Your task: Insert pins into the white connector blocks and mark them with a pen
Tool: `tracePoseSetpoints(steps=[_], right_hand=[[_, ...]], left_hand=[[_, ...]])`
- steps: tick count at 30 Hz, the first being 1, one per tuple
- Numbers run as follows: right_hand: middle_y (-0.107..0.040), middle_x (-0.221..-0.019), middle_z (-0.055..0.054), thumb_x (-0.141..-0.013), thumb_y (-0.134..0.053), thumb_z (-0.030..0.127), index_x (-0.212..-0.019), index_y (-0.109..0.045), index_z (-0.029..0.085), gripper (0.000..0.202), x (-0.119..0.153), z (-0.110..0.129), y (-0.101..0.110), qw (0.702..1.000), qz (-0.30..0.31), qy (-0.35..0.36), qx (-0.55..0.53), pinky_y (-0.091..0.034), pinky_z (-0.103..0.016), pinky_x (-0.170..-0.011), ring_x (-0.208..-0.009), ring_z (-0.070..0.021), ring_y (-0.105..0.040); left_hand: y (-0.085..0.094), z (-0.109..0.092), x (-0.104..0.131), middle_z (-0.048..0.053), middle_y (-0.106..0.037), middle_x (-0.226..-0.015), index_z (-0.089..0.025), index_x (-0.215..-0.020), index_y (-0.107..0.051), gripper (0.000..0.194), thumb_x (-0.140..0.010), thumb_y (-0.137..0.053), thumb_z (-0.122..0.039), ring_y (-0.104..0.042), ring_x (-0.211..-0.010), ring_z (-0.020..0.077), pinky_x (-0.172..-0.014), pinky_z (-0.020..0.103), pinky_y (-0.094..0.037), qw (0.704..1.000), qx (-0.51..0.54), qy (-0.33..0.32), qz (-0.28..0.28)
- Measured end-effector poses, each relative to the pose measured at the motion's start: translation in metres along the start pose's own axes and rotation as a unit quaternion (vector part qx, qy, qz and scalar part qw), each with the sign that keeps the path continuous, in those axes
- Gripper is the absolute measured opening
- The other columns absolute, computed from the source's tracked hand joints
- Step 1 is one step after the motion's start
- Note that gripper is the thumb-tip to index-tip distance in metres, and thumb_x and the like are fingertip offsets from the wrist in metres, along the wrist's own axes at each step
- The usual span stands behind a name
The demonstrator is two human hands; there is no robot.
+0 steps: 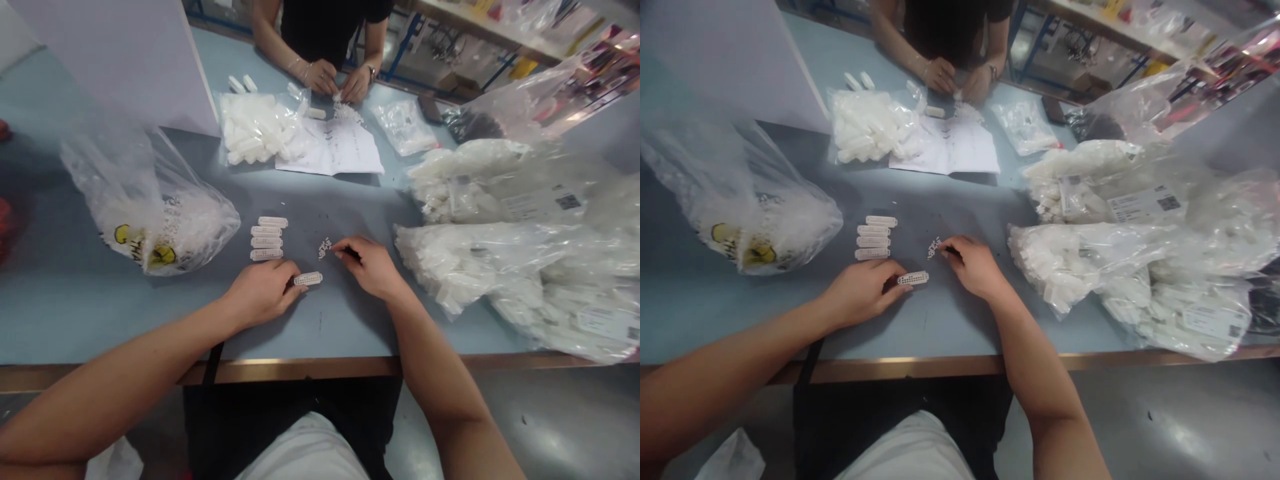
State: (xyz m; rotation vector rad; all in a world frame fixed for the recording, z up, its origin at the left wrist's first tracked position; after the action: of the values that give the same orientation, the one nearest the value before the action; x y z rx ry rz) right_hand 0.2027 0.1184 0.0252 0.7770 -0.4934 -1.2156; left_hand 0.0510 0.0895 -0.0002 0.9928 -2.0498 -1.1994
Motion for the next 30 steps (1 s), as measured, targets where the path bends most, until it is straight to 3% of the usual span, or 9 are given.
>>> tracePoseSetpoints(steps=[6, 10, 30], right_hand=[[-0.070, -0.083, 0.000, -0.082, -0.059, 0.021, -0.088, -0.067, 0.021, 0.010, 0.008, 0.008, -0.014, 0.996, 0.061, -0.030, -0.060, -0.043, -0.025, -0.071, -0.073, -0.0138, -0.061], [-0.069, -0.081, 0.001, -0.079, -0.061, 0.016, -0.084, -0.068, 0.021, 0.009, 0.009, 0.013, -0.026, 0.991, 0.100, -0.016, -0.087, -0.042, -0.023, -0.070, -0.072, -0.0118, -0.059], [-0.068, -0.084, -0.001, -0.075, -0.062, 0.013, -0.081, -0.067, 0.020, 0.010, 0.008, 0.011, -0.034, 0.988, 0.118, -0.030, -0.095, -0.043, -0.024, -0.071, -0.074, -0.0127, -0.059]], left_hand=[[0.000, 0.002, 0.001, 0.004, -0.064, -0.085, -0.021, -0.096, -0.060, 0.030, -0.089, -0.045, -0.046, -0.060, -0.075, 0.0194, -0.065, 0.030, -0.044, 1.000, 0.000, 0.005, -0.006], [0.000, 0.001, 0.001, 0.004, -0.064, -0.086, -0.021, -0.096, -0.060, 0.030, -0.090, -0.045, -0.046, -0.060, -0.076, 0.0196, -0.065, 0.031, -0.044, 1.000, -0.001, 0.002, -0.006], [0.001, -0.005, 0.004, 0.005, -0.065, -0.086, -0.020, -0.098, -0.060, 0.029, -0.090, -0.046, -0.044, -0.062, -0.076, 0.0188, -0.064, 0.029, -0.045, 1.000, -0.023, -0.013, -0.013]])
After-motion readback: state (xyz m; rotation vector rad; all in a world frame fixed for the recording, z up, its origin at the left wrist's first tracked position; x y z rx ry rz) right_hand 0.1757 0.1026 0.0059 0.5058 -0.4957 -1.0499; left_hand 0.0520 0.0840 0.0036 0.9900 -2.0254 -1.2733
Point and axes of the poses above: each hand's wrist, its own x-axis away from the middle knuckle, its own y-axis out of the back of the hand, z = x × y, the point moved 10 cm from there along -x, towards the middle knuckle
